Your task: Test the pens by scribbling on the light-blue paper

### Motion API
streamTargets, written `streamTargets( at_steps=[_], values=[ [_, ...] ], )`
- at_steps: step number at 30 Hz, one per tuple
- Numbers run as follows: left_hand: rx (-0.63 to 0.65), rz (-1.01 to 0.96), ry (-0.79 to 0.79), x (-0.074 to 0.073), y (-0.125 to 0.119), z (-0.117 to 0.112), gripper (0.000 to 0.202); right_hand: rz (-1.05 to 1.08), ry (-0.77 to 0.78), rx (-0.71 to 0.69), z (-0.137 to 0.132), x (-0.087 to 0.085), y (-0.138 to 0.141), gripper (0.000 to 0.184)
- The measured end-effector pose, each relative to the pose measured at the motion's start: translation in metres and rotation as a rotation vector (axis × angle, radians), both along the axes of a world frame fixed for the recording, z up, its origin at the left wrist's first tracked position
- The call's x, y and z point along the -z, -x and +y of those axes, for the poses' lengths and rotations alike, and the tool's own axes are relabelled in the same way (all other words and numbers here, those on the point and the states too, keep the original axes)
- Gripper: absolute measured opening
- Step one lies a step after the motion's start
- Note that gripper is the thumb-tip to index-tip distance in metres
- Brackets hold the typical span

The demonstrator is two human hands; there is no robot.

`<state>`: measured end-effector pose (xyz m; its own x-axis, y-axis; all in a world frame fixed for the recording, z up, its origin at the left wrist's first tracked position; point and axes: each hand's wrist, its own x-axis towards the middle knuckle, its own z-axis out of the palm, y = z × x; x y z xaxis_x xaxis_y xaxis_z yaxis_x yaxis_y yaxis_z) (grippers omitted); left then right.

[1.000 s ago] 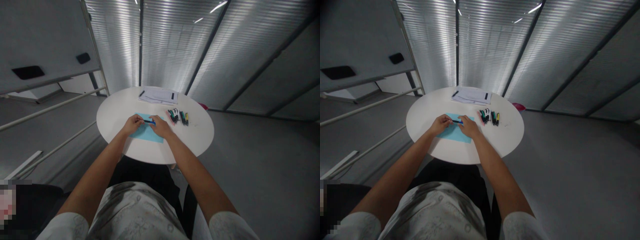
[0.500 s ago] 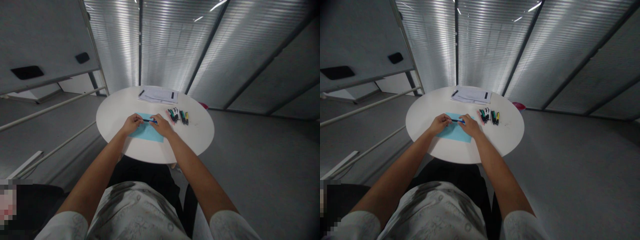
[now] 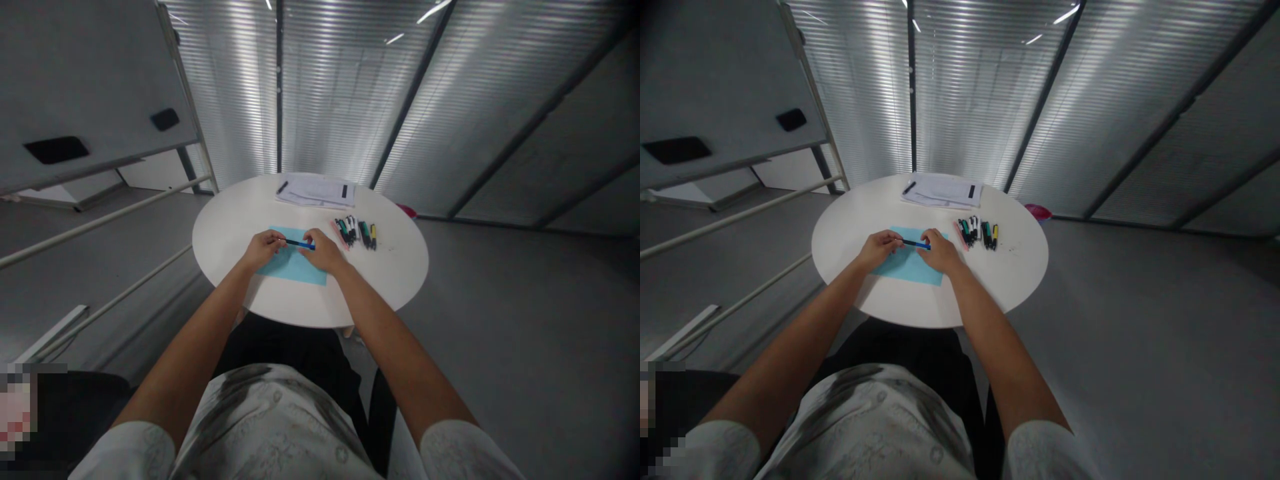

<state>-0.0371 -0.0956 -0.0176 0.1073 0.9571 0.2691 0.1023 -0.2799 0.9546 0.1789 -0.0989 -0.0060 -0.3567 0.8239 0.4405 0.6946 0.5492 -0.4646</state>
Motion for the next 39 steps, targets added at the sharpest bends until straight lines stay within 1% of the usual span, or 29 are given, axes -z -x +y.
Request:
streamTargets(
  at_steps=[3,7,8,10,11,14,15,17,18,19,21,22,25,28,29,33,34,36,39],
  values=[
    [-0.016,-0.012,-0.007,-0.003,0.000,-0.002,0.027,-0.017,0.000,-0.015,0.003,0.002,-0.001,0.014],
    [-0.017,-0.025,-0.012,-0.005,0.000,-0.004,0.028,-0.035,0.033,-0.052,0.006,0.002,-0.003,0.035],
    [-0.011,-0.021,-0.010,-0.005,0.000,-0.004,0.029,-0.021,0.041,-0.047,0.007,0.002,-0.003,0.034],
    [0.000,-0.002,-0.001,-0.004,-0.001,-0.004,0.032,0.021,0.049,-0.022,0.007,0.002,-0.004,0.024],
    [0.002,0.009,0.003,-0.003,-0.001,-0.003,0.033,0.041,0.046,-0.010,0.007,0.002,-0.004,0.022],
    [-0.009,0.013,-0.002,-0.002,-0.001,-0.003,0.033,0.066,0.022,-0.021,0.007,0.001,-0.005,0.022],
    [-0.012,0.011,-0.008,-0.002,-0.001,-0.003,0.033,0.064,0.024,-0.037,0.007,0.001,-0.006,0.024],
    [-0.015,0.007,-0.011,-0.002,-0.001,-0.003,0.034,0.062,0.050,-0.056,0.008,0.000,-0.007,0.038],
    [-0.014,0.009,-0.007,-0.003,-0.001,-0.003,0.034,0.072,0.067,-0.054,0.008,0.000,-0.007,0.041],
    [-0.013,0.012,-0.002,-0.003,0.000,-0.004,0.034,0.092,0.081,-0.045,0.008,-0.001,-0.008,0.039],
    [-0.015,0.014,-0.002,-0.004,0.000,-0.004,0.034,0.153,0.090,-0.025,0.008,0.000,-0.008,0.028],
    [-0.017,0.013,-0.006,-0.004,0.000,-0.005,0.033,0.181,0.088,-0.024,0.008,0.000,-0.008,0.025],
    [-0.018,0.000,-0.023,-0.006,0.000,-0.006,0.030,0.205,0.095,-0.029,0.008,0.001,-0.007,0.025],
    [-0.014,0.001,-0.023,-0.007,0.000,-0.007,0.028,0.184,0.159,-0.003,0.009,0.002,-0.007,0.035],
    [-0.015,0.005,-0.020,-0.007,0.000,-0.007,0.027,0.189,0.172,0.006,0.009,0.002,-0.008,0.036],
    [-0.051,-0.007,-0.024,-0.008,-0.001,-0.007,0.024,0.237,0.123,-0.022,0.011,0.004,-0.011,0.017],
    [-0.062,-0.012,-0.026,-0.008,0.000,-0.007,0.024,0.243,0.108,-0.031,0.012,0.004,-0.011,0.015],
    [-0.078,-0.026,-0.025,-0.009,0.000,-0.008,0.026,0.270,0.111,-0.037,0.014,0.005,-0.011,0.016],
    [-0.086,-0.034,-0.014,-0.010,0.001,-0.008,0.032,0.388,0.214,-0.021,0.017,0.007,-0.009,0.021]
  ],
)
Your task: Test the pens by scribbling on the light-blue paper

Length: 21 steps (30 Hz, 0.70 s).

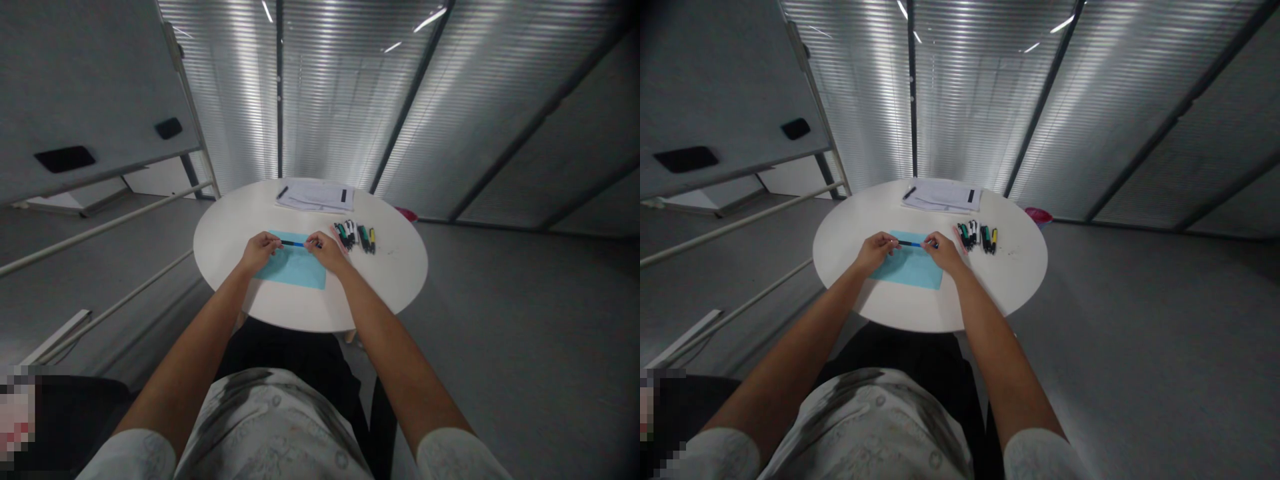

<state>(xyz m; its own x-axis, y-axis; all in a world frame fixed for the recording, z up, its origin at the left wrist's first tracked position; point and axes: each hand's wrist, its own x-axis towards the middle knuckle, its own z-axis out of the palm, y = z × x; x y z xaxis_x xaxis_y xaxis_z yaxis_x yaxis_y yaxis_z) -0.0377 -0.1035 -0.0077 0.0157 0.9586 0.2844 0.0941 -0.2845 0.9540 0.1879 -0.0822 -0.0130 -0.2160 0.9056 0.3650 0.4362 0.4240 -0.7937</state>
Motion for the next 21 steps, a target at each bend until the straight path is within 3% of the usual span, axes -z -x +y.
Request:
streamTargets(
  at_steps=[3,10,18,21],
  values=[
    [0.016,0.019,-0.003,0.000,0.000,-0.001,0.033,0.070,0.094,-0.003,0.000,0.000,0.001,0.027],
    [0.002,0.026,-0.008,0.000,0.001,0.001,0.032,0.202,0.082,0.011,-0.003,-0.011,0.002,0.023],
    [0.045,0.028,-0.014,0.001,0.000,0.001,0.031,0.543,0.260,-0.017,-0.001,-0.015,0.005,0.039],
    [0.051,0.087,-0.007,0.001,-0.002,0.000,0.030,0.756,0.427,-0.061,-0.004,-0.021,0.004,0.044]
  ],
)
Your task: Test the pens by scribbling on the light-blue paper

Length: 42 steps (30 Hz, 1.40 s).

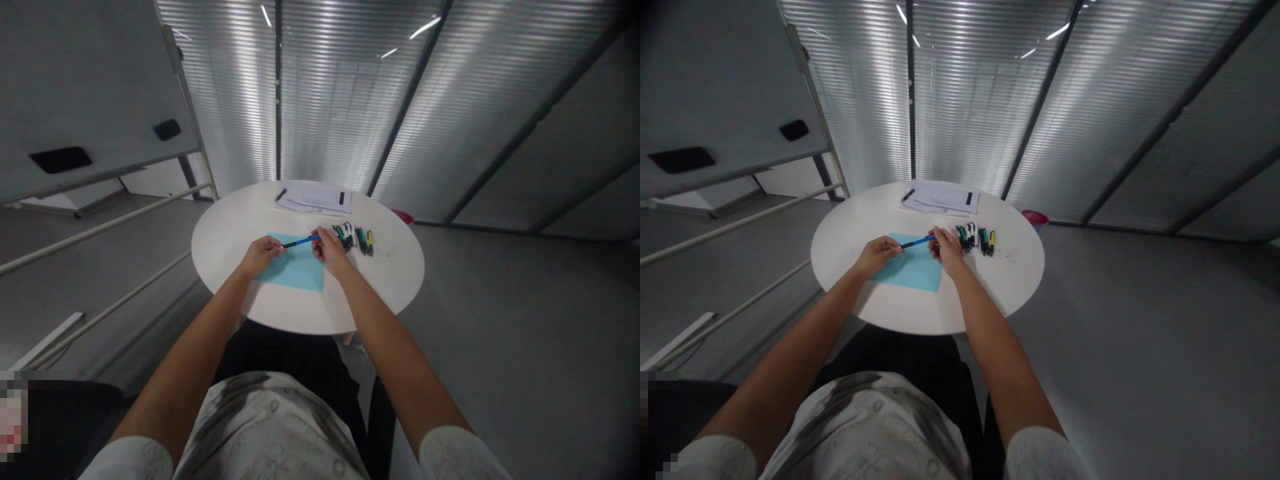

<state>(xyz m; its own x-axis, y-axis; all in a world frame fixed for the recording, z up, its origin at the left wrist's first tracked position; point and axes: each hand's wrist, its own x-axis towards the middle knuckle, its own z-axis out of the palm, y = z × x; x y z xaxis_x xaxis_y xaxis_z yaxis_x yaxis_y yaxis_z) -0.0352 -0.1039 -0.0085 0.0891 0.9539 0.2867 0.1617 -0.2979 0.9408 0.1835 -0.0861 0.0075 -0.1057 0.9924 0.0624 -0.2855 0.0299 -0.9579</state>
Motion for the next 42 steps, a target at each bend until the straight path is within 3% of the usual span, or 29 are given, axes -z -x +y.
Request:
streamTargets(
  at_steps=[4,6,16,22,29,32,36,42],
  values=[
    [0.012,0.088,-0.028,0.000,-0.003,-0.001,0.030,0.152,0.170,-0.284,-0.007,-0.008,-0.003,0.063],
    [0.018,0.106,-0.038,0.001,-0.003,0.000,0.029,0.130,0.188,-0.337,-0.009,-0.010,-0.003,0.067],
    [-0.151,0.069,-0.081,0.008,0.003,0.005,0.020,0.092,-0.048,0.010,0.002,-0.005,-0.026,0.060],
    [-0.141,0.071,-0.054,0.009,0.003,0.006,0.017,0.213,-0.057,0.018,0.001,-0.004,-0.030,0.053],
    [-0.162,0.118,-0.037,0.005,0.002,0.003,0.012,0.158,-0.019,0.032,-0.001,-0.011,-0.022,0.047],
    [-0.146,0.089,-0.027,0.004,0.002,0.003,0.013,0.165,-0.026,0.154,0.006,-0.006,-0.016,0.043],
    [-0.144,0.091,-0.034,0.004,0.002,0.003,0.011,0.044,-0.098,0.263,0.011,0.002,-0.009,0.033],
    [-0.137,0.142,-0.057,0.007,0.003,0.005,0.011,-0.295,-0.100,0.128,0.001,0.004,-0.005,0.033]
  ],
)
